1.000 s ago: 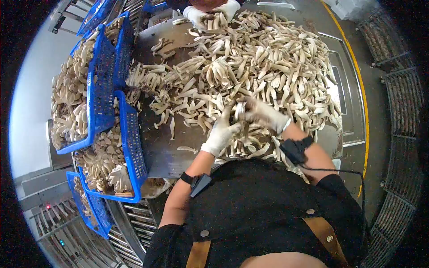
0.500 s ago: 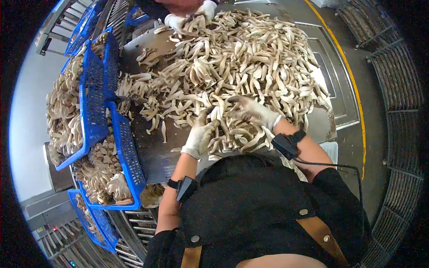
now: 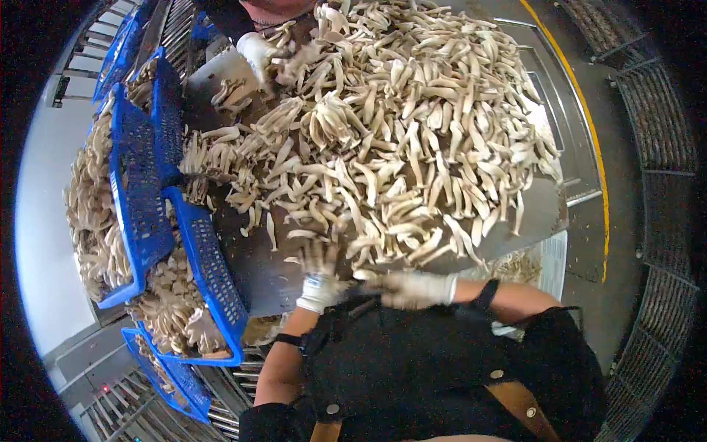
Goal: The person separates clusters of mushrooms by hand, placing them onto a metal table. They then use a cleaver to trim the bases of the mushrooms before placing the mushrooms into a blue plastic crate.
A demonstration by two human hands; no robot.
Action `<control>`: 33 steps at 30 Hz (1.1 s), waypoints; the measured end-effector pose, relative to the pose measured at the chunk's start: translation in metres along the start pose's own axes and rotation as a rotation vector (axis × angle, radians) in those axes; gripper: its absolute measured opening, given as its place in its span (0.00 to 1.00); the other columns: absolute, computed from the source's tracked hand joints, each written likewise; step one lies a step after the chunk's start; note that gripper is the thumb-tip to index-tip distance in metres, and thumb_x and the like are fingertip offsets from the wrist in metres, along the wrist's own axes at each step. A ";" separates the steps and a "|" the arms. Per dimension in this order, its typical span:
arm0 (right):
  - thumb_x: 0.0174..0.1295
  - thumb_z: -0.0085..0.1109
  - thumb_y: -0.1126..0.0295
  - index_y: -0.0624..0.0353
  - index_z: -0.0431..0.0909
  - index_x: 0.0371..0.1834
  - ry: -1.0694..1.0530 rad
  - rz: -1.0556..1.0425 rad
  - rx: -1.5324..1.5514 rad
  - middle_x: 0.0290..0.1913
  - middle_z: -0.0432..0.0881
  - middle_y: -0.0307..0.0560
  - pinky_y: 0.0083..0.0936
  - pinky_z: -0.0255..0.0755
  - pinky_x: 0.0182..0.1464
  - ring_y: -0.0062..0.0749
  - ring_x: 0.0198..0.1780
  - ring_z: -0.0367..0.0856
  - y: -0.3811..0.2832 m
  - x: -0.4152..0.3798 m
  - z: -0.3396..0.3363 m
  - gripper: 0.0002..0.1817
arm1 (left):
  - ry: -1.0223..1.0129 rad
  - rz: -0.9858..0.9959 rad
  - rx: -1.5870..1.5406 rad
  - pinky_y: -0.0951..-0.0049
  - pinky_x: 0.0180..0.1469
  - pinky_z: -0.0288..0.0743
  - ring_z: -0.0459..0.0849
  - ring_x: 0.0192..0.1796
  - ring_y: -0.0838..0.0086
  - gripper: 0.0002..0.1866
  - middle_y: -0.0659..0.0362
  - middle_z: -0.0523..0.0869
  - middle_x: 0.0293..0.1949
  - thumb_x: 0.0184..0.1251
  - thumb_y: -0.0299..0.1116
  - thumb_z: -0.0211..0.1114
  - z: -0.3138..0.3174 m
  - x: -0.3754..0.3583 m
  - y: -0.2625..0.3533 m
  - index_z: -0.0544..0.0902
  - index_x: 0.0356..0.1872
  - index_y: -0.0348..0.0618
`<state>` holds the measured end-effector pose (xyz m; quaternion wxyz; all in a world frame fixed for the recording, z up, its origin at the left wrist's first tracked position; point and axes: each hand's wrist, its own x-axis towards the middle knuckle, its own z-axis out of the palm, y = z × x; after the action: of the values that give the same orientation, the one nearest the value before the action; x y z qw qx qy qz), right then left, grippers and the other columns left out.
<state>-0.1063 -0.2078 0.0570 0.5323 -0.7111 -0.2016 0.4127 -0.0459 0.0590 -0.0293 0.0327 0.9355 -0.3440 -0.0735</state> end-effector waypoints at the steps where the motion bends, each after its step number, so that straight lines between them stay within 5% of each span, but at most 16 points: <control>1: 0.65 0.49 0.58 0.62 0.63 0.65 0.130 -0.168 -0.076 0.66 0.64 0.58 0.36 0.60 0.66 0.46 0.66 0.64 0.033 0.009 0.029 0.28 | 0.063 0.041 -0.110 0.39 0.66 0.49 0.54 0.68 0.42 0.55 0.41 0.54 0.69 0.33 0.64 0.71 -0.015 0.019 0.009 0.65 0.65 0.45; 3: 0.62 0.51 0.60 0.61 0.64 0.64 0.206 -0.311 -0.432 0.65 0.65 0.58 0.36 0.63 0.65 0.46 0.66 0.65 0.076 0.021 0.024 0.28 | -0.010 0.184 -0.262 0.38 0.63 0.54 0.64 0.62 0.42 0.40 0.41 0.65 0.62 0.42 0.48 0.70 -0.041 0.091 0.024 0.71 0.60 0.44; 5: 0.58 0.55 0.61 0.59 0.69 0.58 -0.030 -0.348 1.009 0.58 0.69 0.54 0.38 0.68 0.58 0.46 0.60 0.69 0.125 0.027 0.002 0.25 | 0.347 0.218 -0.278 0.41 0.59 0.61 0.71 0.56 0.43 0.29 0.40 0.70 0.58 0.47 0.32 0.64 -0.019 0.142 0.044 0.75 0.56 0.43; 6: 0.57 0.55 0.61 0.59 0.69 0.57 0.041 -0.325 1.092 0.57 0.70 0.54 0.38 0.68 0.58 0.45 0.58 0.70 0.132 0.024 -0.025 0.25 | 0.336 0.182 -0.353 0.44 0.59 0.63 0.72 0.56 0.43 0.28 0.39 0.68 0.60 0.49 0.28 0.61 -0.014 0.172 0.055 0.73 0.58 0.43; 7: 0.57 0.55 0.61 0.59 0.70 0.56 0.232 -0.279 0.781 0.55 0.71 0.54 0.39 0.68 0.57 0.45 0.57 0.71 0.122 0.019 -0.059 0.25 | 0.331 0.154 -0.424 0.46 0.58 0.66 0.73 0.55 0.44 0.28 0.38 0.66 0.61 0.51 0.25 0.58 -0.013 0.205 0.065 0.71 0.59 0.43; 9: 0.56 0.56 0.60 0.58 0.71 0.55 0.677 0.064 -0.614 0.52 0.74 0.53 0.40 0.69 0.56 0.45 0.55 0.73 0.064 -0.001 -0.133 0.24 | 0.444 0.113 -0.556 0.51 0.57 0.69 0.71 0.58 0.43 0.32 0.37 0.64 0.63 0.51 0.26 0.59 -0.013 0.269 0.085 0.68 0.62 0.43; 12: 0.54 0.56 0.60 0.57 0.73 0.54 0.790 0.599 -1.493 0.48 0.77 0.52 0.41 0.70 0.54 0.44 0.51 0.75 0.008 -0.007 -0.203 0.23 | 0.333 0.120 -0.583 0.55 0.59 0.67 0.69 0.60 0.42 0.35 0.34 0.62 0.64 0.52 0.34 0.63 -0.069 0.329 0.077 0.64 0.65 0.41; 13: 0.54 0.57 0.60 0.57 0.74 0.53 0.697 0.660 -1.468 0.46 0.78 0.52 0.42 0.71 0.53 0.44 0.50 0.76 0.010 -0.006 -0.227 0.23 | 0.219 0.121 -0.608 0.57 0.62 0.65 0.69 0.61 0.45 0.37 0.33 0.65 0.62 0.52 0.39 0.66 -0.088 0.334 0.066 0.64 0.65 0.40; 14: 0.54 0.57 0.61 0.57 0.73 0.54 0.648 0.630 -1.275 0.45 0.78 0.54 0.41 0.71 0.52 0.46 0.48 0.77 0.028 -0.004 -0.254 0.23 | -0.260 0.065 -0.630 0.61 0.61 0.66 0.73 0.60 0.52 0.37 0.35 0.71 0.58 0.52 0.44 0.66 -0.153 0.333 0.053 0.67 0.64 0.40; 17: 0.55 0.57 0.62 0.56 0.68 0.58 0.663 0.480 -0.971 0.43 0.79 0.61 0.40 0.72 0.49 0.52 0.44 0.79 0.081 -0.006 -0.316 0.26 | 0.085 0.241 -0.798 0.64 0.60 0.68 0.75 0.59 0.52 0.32 0.39 0.76 0.55 0.58 0.44 0.63 -0.201 0.283 0.003 0.69 0.62 0.41; 18: 0.57 0.56 0.62 0.57 0.67 0.60 0.786 0.238 -0.915 0.44 0.80 0.61 0.41 0.73 0.48 0.55 0.44 0.79 0.071 -0.004 -0.323 0.26 | 0.180 0.126 -0.750 0.64 0.60 0.68 0.75 0.59 0.53 0.31 0.40 0.76 0.56 0.59 0.44 0.63 -0.212 0.260 -0.020 0.69 0.63 0.41; 21: 0.58 0.55 0.62 0.57 0.66 0.61 0.637 0.667 -0.798 0.45 0.80 0.61 0.41 0.74 0.46 0.55 0.42 0.80 -0.039 0.010 -0.315 0.27 | 0.354 -0.380 -0.824 0.65 0.60 0.67 0.75 0.59 0.59 0.31 0.42 0.77 0.55 0.59 0.40 0.65 -0.204 0.198 -0.101 0.69 0.61 0.33; 25: 0.57 0.55 0.66 0.59 0.70 0.57 0.649 0.028 -0.694 0.45 0.79 0.57 0.35 0.72 0.49 0.47 0.46 0.78 -0.110 0.121 -0.284 0.23 | 0.526 -0.873 -0.778 0.62 0.64 0.63 0.73 0.60 0.54 0.37 0.40 0.74 0.57 0.56 0.44 0.68 -0.139 0.136 -0.169 0.66 0.62 0.30; 29: 0.58 0.43 0.72 0.56 0.73 0.55 0.723 -0.281 -1.365 0.59 0.72 0.56 0.45 0.53 0.68 0.46 0.63 0.69 -0.090 0.264 -0.280 0.21 | 0.395 -0.752 -0.448 0.53 0.67 0.56 0.58 0.69 0.47 0.44 0.37 0.56 0.68 0.57 0.50 0.66 -0.032 0.111 -0.145 0.57 0.69 0.37; 31: 0.56 0.47 0.73 0.57 0.73 0.54 0.309 0.155 -1.164 0.55 0.75 0.56 0.42 0.60 0.65 0.47 0.60 0.72 -0.082 0.289 -0.287 0.20 | 0.415 -0.556 -0.591 0.52 0.68 0.55 0.54 0.70 0.47 0.44 0.39 0.47 0.71 0.57 0.52 0.66 -0.023 0.119 -0.113 0.56 0.70 0.41; 33: 0.52 0.54 0.73 0.59 0.72 0.52 0.361 0.105 -1.169 0.49 0.78 0.57 0.38 0.68 0.58 0.48 0.54 0.75 -0.079 0.285 -0.285 0.21 | 0.018 -0.735 -1.059 0.59 0.64 0.62 0.66 0.65 0.53 0.44 0.41 0.59 0.67 0.58 0.52 0.65 -0.081 0.129 -0.093 0.55 0.70 0.42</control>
<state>0.2992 -0.1418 0.0499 0.0589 -0.9531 -0.2657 0.1327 0.1234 0.0475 0.0259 0.4657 0.8500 0.0821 -0.2319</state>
